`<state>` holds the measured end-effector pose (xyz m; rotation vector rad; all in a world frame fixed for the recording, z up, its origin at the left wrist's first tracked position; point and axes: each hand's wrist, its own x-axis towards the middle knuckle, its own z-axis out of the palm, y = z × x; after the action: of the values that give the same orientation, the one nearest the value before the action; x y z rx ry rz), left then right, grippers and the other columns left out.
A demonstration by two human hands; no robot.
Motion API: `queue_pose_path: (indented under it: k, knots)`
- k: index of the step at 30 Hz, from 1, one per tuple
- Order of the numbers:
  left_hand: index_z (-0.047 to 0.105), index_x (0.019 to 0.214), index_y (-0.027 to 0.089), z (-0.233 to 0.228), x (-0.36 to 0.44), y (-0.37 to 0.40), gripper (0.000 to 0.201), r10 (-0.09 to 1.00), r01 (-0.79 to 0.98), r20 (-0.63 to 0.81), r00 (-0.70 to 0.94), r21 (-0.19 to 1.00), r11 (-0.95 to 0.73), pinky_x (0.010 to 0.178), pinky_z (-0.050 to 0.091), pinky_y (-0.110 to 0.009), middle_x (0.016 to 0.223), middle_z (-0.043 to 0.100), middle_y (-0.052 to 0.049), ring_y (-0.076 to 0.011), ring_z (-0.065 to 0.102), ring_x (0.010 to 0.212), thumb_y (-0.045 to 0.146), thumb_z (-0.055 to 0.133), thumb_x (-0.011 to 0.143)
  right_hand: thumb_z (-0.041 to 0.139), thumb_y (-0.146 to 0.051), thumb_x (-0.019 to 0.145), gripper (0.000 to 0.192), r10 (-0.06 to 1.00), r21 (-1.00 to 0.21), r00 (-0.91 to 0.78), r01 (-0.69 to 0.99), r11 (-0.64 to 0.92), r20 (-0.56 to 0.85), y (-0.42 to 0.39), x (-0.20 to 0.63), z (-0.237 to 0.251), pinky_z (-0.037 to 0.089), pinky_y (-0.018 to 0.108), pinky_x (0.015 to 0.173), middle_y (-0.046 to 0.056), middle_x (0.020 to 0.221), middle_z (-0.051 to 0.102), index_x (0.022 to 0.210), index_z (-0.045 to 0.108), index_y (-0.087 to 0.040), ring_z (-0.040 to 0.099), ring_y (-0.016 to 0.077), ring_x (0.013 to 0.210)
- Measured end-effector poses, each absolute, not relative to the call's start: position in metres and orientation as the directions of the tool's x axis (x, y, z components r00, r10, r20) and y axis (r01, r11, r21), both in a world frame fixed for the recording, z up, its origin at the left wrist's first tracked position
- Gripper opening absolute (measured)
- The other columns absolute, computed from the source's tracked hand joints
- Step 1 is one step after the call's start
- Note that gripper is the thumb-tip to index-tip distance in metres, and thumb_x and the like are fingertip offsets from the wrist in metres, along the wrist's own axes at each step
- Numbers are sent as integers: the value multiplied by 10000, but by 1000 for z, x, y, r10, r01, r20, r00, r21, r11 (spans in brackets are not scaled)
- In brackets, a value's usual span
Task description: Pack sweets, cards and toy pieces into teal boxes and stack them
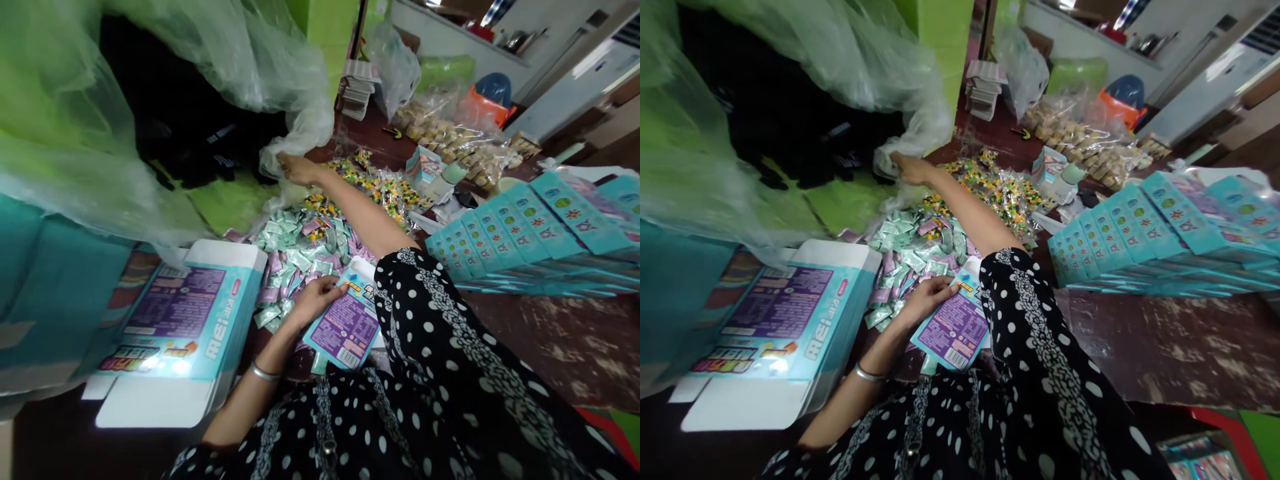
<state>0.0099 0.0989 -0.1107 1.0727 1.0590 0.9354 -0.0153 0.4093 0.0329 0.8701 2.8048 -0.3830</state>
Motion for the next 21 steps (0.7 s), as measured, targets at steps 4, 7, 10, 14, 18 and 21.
queue_pose_path:
  k: [4,7,10,14,18,21]
  knots:
    - [814,1044,174,-109,11,99,585,955,-69,-188,230,976,209,702,457,-340,866,764,-81,-244,670,788,730,850,866,767,-380,1032,634,650,-3,-688,688,726,-323,395,-9,37,562,526,1213,318,1540,712,1524,680,10,696,452,1447]
    - [798,990,184,-107,11,100,581,955,-61,-188,231,976,207,685,431,-335,825,745,-62,-240,651,762,741,858,832,911,-499,932,962,642,76,-648,677,732,-409,380,15,22,541,476,1248,277,1650,648,1692,538,-42,655,448,1510]
    - [782,987,194,-105,11,101,603,953,-57,-195,231,975,213,682,427,-328,792,731,-42,-244,651,750,766,849,808,847,-415,986,945,668,92,-656,686,722,-351,371,41,4,549,426,1219,272,1629,668,1764,431,-75,682,420,1487]
    - [771,974,187,-105,10,102,646,954,-42,-201,223,976,216,677,419,-320,766,712,-26,-233,634,729,796,847,775,590,-242,1061,685,690,11,-707,697,717,-156,374,76,7,540,430,1208,235,1562,728,1723,505,-86,710,382,1442]
    - [789,977,176,-104,9,102,658,956,-23,-200,216,977,210,659,389,-315,760,703,-21,-218,600,709,802,835,779,443,-90,981,734,726,-88,-685,720,688,68,379,127,36,470,420,1304,179,1684,649,1710,527,-79,623,323,1548]
    - [807,1001,169,-104,9,102,681,956,-28,-190,222,979,201,664,398,-318,762,708,-24,-223,606,717,810,833,773,416,-98,984,746,814,-113,-548,812,573,191,374,182,53,482,462,1308,186,1696,634,1725,503,-81,628,333,1532]
